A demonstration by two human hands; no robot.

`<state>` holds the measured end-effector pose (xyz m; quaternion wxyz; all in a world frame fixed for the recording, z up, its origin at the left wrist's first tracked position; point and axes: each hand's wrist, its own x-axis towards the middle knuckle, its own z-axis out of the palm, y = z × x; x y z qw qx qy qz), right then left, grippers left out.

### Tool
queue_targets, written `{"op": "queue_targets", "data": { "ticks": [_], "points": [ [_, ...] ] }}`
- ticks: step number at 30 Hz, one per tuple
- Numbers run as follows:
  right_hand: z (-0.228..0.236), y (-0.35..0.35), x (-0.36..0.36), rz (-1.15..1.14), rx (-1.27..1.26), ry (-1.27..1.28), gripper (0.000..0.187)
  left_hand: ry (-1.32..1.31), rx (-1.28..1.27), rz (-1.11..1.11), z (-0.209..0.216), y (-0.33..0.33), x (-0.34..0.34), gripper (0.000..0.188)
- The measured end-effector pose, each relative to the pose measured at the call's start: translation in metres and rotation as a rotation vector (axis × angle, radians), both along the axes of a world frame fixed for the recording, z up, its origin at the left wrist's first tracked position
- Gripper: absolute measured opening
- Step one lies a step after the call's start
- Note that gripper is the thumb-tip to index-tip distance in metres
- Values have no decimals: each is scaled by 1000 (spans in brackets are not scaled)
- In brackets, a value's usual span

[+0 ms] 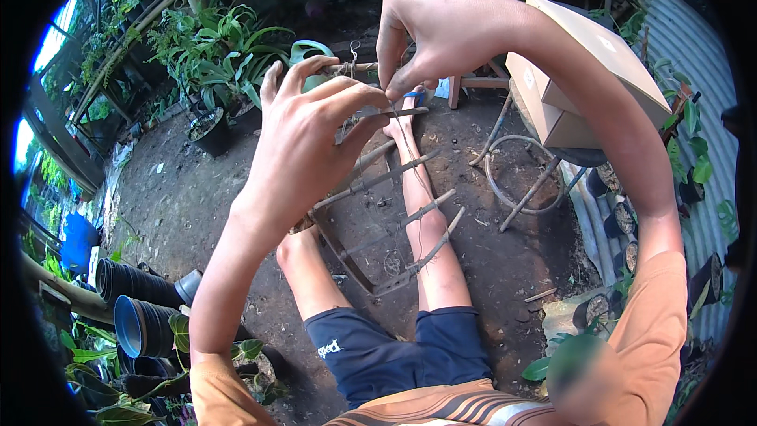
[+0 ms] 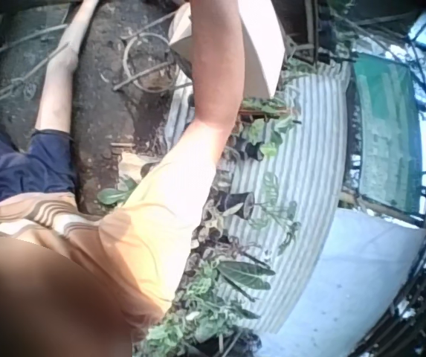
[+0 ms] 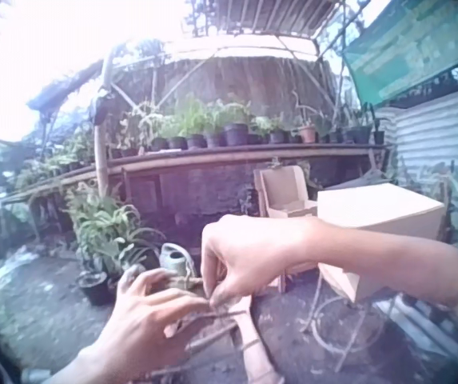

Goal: The person sits on the ground and ties thin wire around a small wooden frame made of sticks. They wrap the wire around multiple joints to secure the structure, adjusting the frame as needed.

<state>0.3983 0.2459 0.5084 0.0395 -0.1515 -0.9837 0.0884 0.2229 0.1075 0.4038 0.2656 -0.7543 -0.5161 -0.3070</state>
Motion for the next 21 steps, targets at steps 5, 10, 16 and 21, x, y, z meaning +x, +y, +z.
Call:
{"op": "queue_targets", "data": {
  "ticks": [5,10,16,21],
  "points": [
    [-4,-1,-5,32,31,-7,21,-73,52,-69,-18,1,3,32],
    [22,-26,8,84,-46,-52,22,-91,15,-141,-13,7,-11,39],
    [35,-29,-4,78,-128,-225,22,-47,68,-185,-14,10,-7,27],
    [50,-33,-6,224,-11,-314,22,-21,36,-208,-13,10,-2,26]
  ]
}}
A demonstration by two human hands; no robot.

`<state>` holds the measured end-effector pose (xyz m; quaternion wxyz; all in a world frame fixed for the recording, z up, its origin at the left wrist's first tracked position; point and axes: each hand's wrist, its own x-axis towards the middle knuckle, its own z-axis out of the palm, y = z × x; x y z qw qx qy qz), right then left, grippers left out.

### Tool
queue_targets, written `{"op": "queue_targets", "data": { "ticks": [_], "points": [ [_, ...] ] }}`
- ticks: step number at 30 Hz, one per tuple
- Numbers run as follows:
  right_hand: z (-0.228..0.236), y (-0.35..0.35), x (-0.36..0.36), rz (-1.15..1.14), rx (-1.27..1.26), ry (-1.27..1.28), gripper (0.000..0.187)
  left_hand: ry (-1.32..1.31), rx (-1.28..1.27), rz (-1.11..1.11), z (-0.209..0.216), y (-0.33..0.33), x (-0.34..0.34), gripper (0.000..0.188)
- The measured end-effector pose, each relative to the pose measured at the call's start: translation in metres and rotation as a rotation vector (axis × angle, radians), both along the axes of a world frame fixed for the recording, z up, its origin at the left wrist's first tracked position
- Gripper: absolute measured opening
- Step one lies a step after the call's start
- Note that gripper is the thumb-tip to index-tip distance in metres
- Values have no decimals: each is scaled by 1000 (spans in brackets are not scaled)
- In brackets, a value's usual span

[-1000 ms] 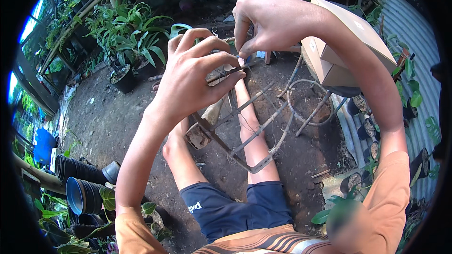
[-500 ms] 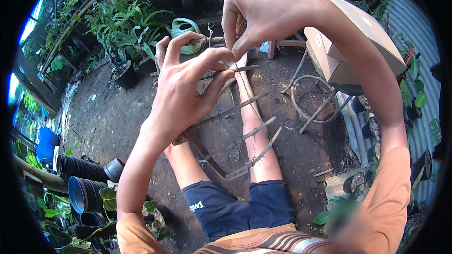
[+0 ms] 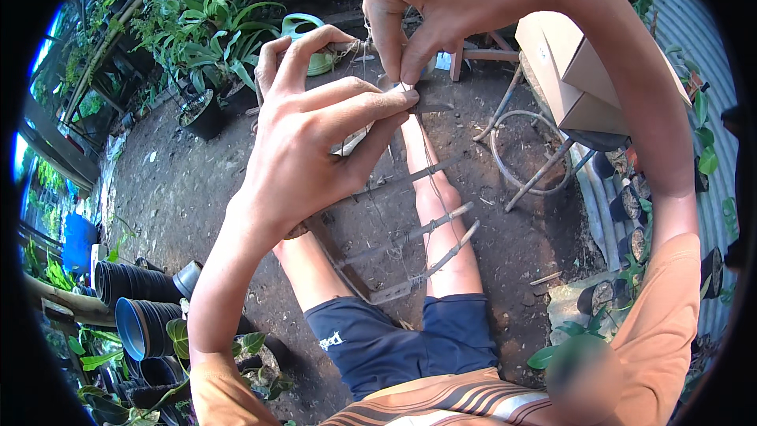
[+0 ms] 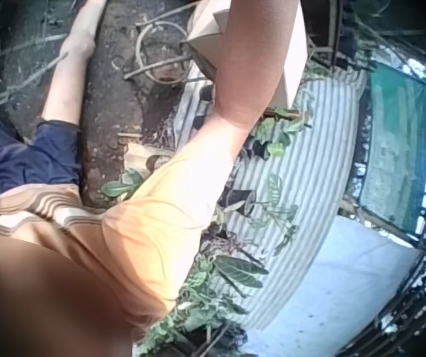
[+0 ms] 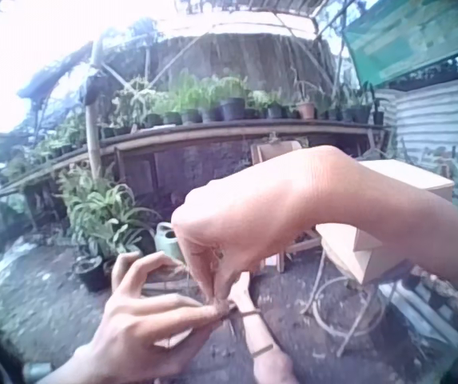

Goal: The person sits on the ground and ties thin wire around a small wooden frame made of sticks. They wrap the wire around multiple joints to secure the structure, adjusting the frame as needed.

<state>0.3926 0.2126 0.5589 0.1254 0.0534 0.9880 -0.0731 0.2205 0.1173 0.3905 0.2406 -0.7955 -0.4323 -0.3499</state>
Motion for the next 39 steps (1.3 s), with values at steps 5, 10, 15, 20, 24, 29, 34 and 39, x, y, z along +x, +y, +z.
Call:
{"op": "queue_targets", "data": {
  "ticks": [5,10,15,20,24,29,34,39],
  "points": [
    [-10,-30,2,13,521,104,17,-3,-54,-28,4,5,2,27],
    [-24,-20,38,51,437,458,17,9,-51,-33,2,0,9,28],
    [8,-4,58,2,283,403,13,-3,-40,-53,6,9,10,27],
    [-19,-6,82,41,360,591,9,7,-44,-23,5,8,16,27],
    [-35,-14,80,81,422,628,10,2,-56,-36,1,8,21,25],
    [-44,-27,68,66,532,488,10,-13,-123,-95,2,12,19,20],
    [-62,-3,54,-28,641,318,10,-15,-107,-72,4,11,18,16],
    [-56,-9,63,-31,634,490,23,-31,-145,-91,4,11,15,15]
  ]
}}
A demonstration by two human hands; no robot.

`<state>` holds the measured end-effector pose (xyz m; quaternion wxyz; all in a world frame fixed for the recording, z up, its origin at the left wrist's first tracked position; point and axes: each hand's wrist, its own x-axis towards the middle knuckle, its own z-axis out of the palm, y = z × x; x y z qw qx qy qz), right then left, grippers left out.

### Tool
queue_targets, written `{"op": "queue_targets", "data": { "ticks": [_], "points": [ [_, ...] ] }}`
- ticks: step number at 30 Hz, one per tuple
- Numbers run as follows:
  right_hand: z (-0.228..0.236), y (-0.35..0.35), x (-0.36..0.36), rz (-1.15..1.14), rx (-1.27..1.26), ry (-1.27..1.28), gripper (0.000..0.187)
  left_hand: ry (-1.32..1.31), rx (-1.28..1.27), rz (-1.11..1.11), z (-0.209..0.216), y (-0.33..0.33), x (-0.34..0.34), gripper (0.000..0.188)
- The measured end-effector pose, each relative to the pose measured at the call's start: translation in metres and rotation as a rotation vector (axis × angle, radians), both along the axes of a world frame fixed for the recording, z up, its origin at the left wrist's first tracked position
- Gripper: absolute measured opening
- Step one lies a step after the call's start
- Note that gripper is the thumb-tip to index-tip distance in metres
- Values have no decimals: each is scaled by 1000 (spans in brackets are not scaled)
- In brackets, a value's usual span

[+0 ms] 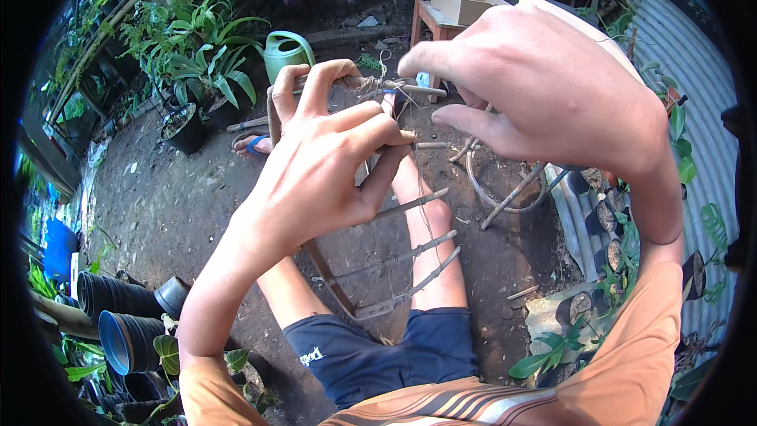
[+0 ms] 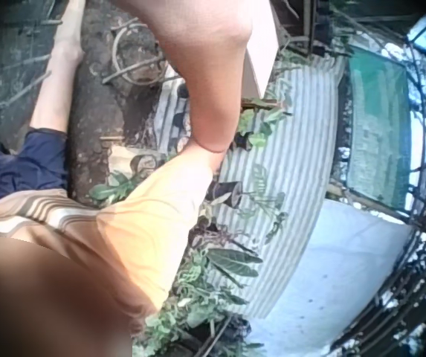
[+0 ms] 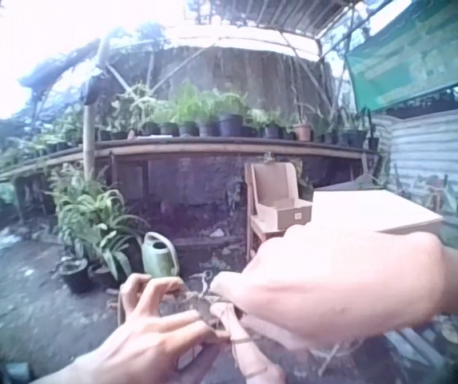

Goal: The person sits on the ground and ties thin wire around a small wooden frame made of sticks. They wrap the wire around multiple joints to secure the structure, adjusting the frame as needed.

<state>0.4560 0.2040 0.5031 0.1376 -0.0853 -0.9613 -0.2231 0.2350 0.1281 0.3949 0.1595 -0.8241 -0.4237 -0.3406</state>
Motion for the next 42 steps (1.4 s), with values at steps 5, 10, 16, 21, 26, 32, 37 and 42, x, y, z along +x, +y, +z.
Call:
{"op": "queue_targets", "data": {
  "ticks": [5,10,16,21,26,32,37,42],
  "points": [
    [-17,-1,-9,89,23,19,43,0,71,32,-2,-1,-1,16],
    [-38,6,5,78,-86,146,54,20,80,51,-2,-1,-5,17],
    [-47,3,1,43,-51,55,55,38,128,38,-5,-3,-10,20],
    [-39,11,-16,35,-48,-135,43,65,89,55,-4,-6,-8,18],
    [-1,26,-27,385,226,75,25,104,42,51,-3,-7,-1,17],
    [-75,30,8,458,-83,824,20,73,-25,30,-2,-5,-8,15],
    [-209,41,-12,262,-1130,1012,45,74,-12,53,-2,-10,-9,19],
    [-234,37,-76,479,-885,1050,36,69,-32,82,3,-7,-17,23]
  ]
}}
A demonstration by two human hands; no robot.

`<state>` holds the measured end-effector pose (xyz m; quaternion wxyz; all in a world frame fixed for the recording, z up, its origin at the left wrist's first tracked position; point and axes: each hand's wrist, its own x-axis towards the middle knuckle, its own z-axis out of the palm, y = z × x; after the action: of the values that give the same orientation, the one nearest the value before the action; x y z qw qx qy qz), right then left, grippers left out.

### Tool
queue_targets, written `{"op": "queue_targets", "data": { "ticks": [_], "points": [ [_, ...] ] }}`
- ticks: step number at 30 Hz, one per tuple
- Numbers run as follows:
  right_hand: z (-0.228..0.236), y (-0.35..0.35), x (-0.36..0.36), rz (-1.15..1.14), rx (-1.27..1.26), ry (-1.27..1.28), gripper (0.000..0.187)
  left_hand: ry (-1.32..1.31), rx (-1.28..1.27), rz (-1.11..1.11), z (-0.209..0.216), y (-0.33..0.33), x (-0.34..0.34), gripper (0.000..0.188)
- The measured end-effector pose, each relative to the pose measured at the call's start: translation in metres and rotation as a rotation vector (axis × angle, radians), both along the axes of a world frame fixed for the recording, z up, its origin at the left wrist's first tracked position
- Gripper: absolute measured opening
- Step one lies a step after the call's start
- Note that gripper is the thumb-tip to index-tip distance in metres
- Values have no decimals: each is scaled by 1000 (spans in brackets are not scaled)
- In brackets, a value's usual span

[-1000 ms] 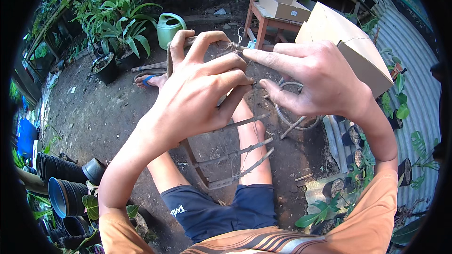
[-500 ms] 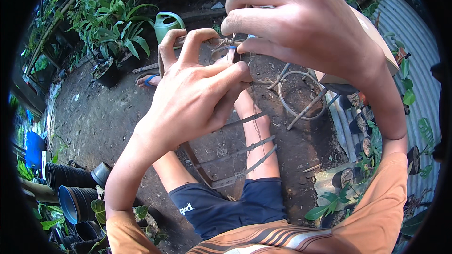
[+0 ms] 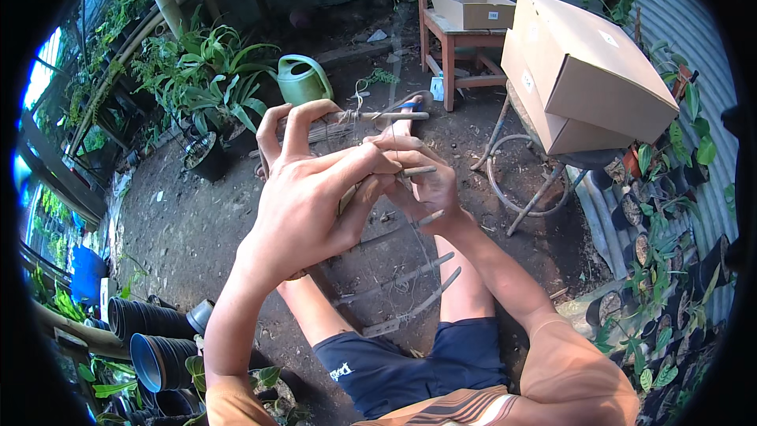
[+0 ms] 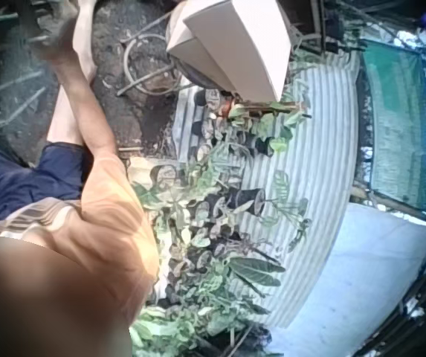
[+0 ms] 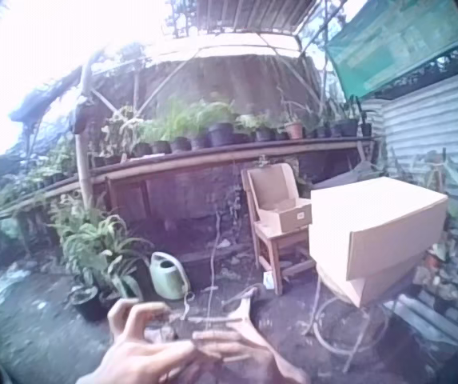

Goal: The person sits on the ground and ties thin wire around a small wooden frame made of sticks. They wrap the wire around multiple joints to secure the structure, adjusting the frame as needed.

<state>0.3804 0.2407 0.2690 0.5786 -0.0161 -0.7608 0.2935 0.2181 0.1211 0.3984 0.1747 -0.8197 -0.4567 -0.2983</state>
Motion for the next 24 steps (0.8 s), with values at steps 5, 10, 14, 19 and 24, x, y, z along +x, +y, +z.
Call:
{"op": "queue_targets", "data": {
  "ticks": [5,10,14,19,24],
  "points": [
    [14,-5,-20,-47,82,98,20,-23,-44,41,6,-4,-19,24],
    [19,9,-28,-216,403,236,17,5,-59,91,10,-6,-33,22],
    [18,14,-41,-109,378,278,10,-17,-47,116,12,-3,-37,29],
    [13,24,-55,129,320,462,13,5,-96,112,15,-3,-44,34],
    [22,40,-80,338,290,475,20,-8,-156,93,24,3,-62,33]
  ]
}}
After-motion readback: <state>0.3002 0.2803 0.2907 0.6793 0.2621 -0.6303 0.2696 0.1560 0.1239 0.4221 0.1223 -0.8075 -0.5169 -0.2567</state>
